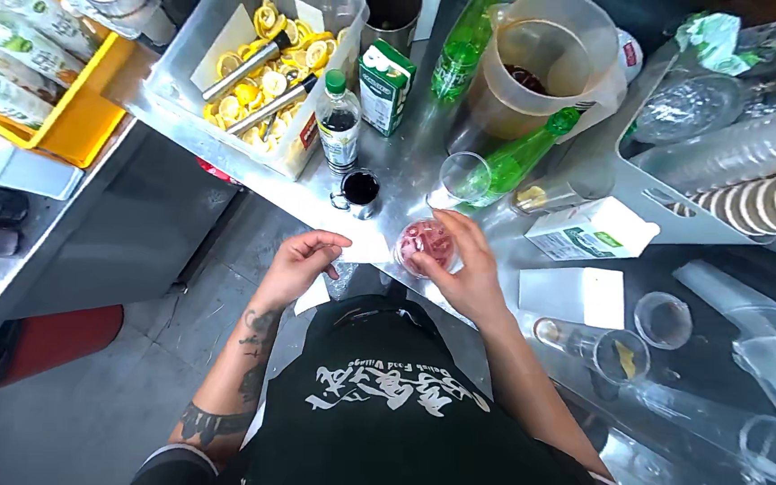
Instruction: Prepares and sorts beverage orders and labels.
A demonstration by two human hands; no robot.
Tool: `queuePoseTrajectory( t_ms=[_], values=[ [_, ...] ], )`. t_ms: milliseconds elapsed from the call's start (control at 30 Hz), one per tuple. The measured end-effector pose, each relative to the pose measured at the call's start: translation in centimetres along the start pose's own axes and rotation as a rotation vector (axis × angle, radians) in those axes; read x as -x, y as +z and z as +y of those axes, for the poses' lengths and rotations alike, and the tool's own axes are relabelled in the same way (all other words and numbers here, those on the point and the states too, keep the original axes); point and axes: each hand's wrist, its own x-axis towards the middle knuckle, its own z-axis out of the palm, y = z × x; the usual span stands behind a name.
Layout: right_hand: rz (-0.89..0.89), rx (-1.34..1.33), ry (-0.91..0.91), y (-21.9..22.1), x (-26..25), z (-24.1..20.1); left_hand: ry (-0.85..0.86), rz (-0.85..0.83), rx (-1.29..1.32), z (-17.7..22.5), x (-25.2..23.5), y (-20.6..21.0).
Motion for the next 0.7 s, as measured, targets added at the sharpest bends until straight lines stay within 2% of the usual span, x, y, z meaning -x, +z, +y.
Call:
queuePoseTrajectory(
  t_ms=[67, 200, 267, 433, 700],
  values=[
    [0.032, -0.130, -0.002, -0.6, -0.5, -2.4, 0.068, -0.005, 0.052, 1.2, 0.5, 0.5],
    [-0.095, -0.467, 0.149, -0.7, -2.0, -5.7, 0.178, -0.046, 0.060, 3.2, 0.0, 2.7],
    [-0.102, -0.560, 0.202, -0.8, -2.5, -6.4, 0.204, -0.059, 0.041, 4.0, -0.1, 3.3],
    [-0.044, -0.633, 0.220, -1.5, -2.4, -6.8, 0.201, -0.073, -0.001, 5.1, 0.0, 3.7],
    [-0.002, -0.599, 0.187, -1.9, -1.6, -6.6, 0.231, -0.103, -0.022, 5.0, -0.6, 3.9]
  ],
)
